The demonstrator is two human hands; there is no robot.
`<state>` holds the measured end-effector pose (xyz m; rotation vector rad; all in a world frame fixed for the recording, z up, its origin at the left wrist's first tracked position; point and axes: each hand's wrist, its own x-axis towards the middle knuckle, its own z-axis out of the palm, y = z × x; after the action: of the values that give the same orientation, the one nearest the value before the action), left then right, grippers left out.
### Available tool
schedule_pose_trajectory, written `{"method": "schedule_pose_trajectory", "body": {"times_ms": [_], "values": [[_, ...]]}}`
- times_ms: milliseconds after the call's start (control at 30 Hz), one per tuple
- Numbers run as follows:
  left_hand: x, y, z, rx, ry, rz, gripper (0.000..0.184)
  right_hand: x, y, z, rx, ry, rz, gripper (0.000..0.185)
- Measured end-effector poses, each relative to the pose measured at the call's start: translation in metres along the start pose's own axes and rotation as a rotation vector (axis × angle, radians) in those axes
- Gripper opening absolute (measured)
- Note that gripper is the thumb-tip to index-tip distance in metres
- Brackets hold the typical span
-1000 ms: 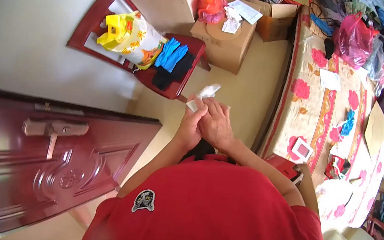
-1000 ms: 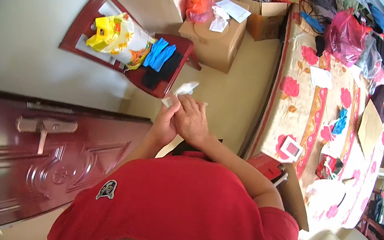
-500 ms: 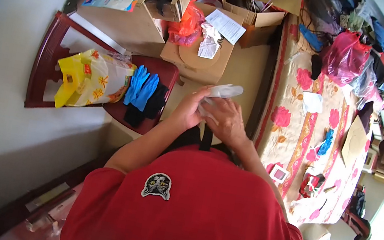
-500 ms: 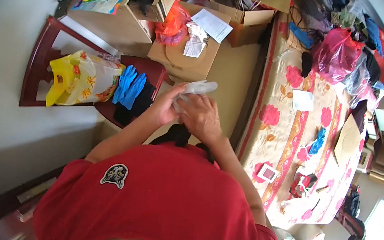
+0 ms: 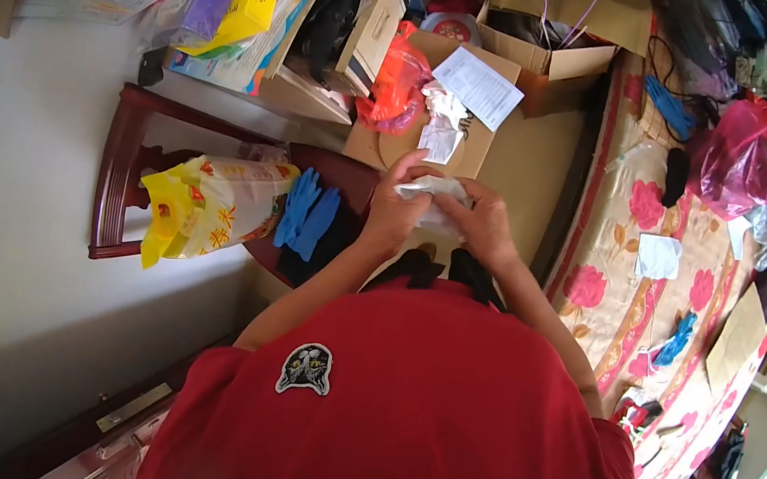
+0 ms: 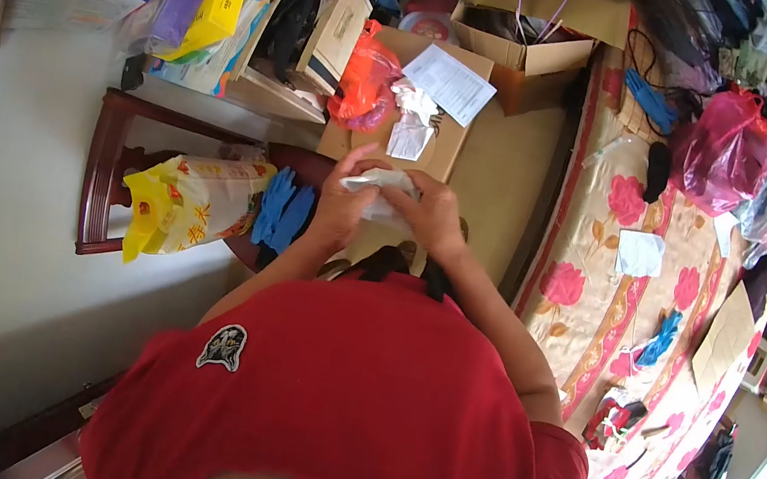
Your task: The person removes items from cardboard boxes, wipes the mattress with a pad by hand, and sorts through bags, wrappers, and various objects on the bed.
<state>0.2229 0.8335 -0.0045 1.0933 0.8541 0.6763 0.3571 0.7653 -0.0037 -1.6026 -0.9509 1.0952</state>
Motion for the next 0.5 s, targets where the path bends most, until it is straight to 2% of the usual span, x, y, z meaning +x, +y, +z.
{"method": "schedule_pose_trajectory", "body": {"times_ms": [67, 167, 233, 333, 367, 400, 433, 500], "values": [[0.011, -0.008, -0.004, 0.036, 0.113, -0.032, 0.057, 0.015, 0.002, 0.011, -0.057, 0.081, -0.109, 0.027], [0.010, 0.016, 0.012, -0.222, 0.143, -0.225, 0.047, 0.046, 0.014, 0.025, -0.222, 0.188, -0.319, 0.020], [0.020, 0.011, 0.022, -0.480, 0.265, -0.318, 0.041, 0.061, 0.031, 0.036, -0.368, 0.230, -0.440, 0.016], [0.047, -0.024, -0.006, -0.702, 0.351, -0.360, 0.039, 0.074, 0.054, 0.053, -0.455, 0.039, -0.420, 0.020], [0.059, -0.046, -0.026, -0.756, 0.367, -0.360, 0.039, 0.078, 0.052, 0.054, -0.408, 0.004, -0.494, 0.022], [0.069, -0.062, -0.048, -0.880, 0.282, -0.493, 0.027, 0.084, 0.049, 0.054, -0.361, -0.035, -0.568, 0.024], [0.072, -0.063, -0.056, -0.819, 0.323, -0.439, 0.025, 0.089, 0.048, 0.054, -0.313, -0.077, -0.643, 0.027], [0.079, -0.064, -0.068, -0.688, 0.405, -0.325, 0.021, 0.113, 0.049, 0.056, -0.340, -0.171, -0.406, 0.033]]}}
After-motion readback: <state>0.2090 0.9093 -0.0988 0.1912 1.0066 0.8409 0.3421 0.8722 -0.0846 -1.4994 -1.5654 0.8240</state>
